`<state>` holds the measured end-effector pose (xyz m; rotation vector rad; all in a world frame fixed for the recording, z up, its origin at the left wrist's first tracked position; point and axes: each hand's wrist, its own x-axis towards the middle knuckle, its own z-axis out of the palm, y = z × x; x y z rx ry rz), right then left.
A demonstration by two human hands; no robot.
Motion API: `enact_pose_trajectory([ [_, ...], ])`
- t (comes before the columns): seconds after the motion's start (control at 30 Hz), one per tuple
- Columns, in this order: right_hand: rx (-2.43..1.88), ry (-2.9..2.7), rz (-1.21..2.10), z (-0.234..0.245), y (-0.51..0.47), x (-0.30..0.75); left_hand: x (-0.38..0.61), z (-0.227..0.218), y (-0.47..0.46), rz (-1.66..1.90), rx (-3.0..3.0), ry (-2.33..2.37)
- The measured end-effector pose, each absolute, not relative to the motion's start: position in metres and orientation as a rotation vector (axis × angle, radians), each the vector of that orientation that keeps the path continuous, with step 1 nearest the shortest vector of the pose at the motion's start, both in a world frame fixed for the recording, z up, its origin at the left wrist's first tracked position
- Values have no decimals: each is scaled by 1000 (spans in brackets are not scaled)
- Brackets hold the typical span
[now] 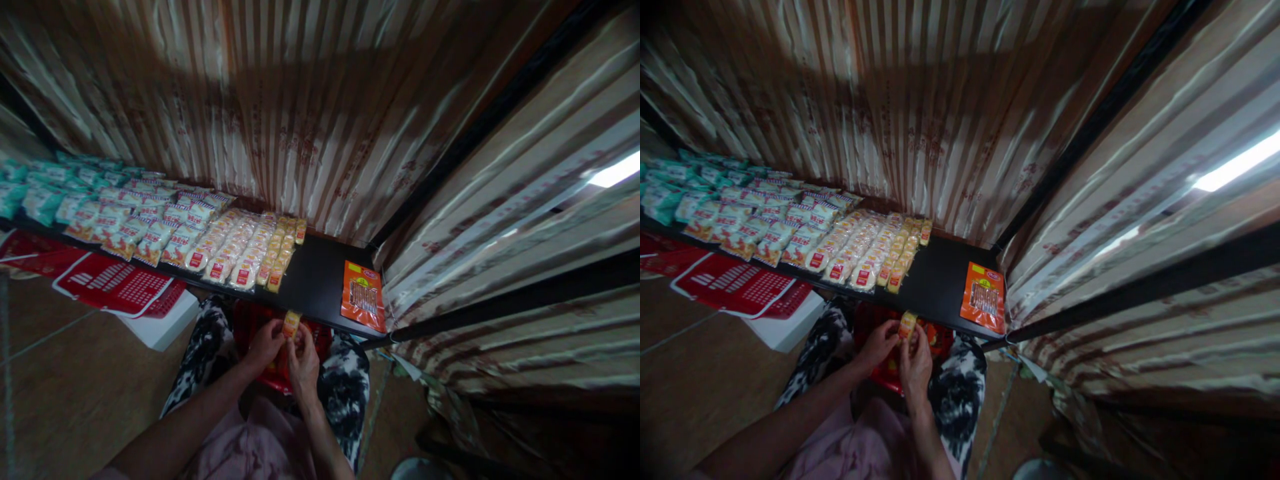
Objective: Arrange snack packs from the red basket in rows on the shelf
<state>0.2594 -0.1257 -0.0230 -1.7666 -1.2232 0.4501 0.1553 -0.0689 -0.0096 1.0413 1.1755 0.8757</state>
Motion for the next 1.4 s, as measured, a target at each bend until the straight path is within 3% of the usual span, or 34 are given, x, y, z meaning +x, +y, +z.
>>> enact_pose_trajectory([
  [0.7, -1617, -1173, 524, 17, -86, 275, 169, 21, -42, 936, 1531, 1379],
  [0.97, -1732, -1171, 449, 24, -70, 282, 176, 23, -27, 931, 1657, 1409],
  [1.4, -1830, -1164, 622, 27, -49, 294, 188, 25, -10, 881, 1698, 1440],
])
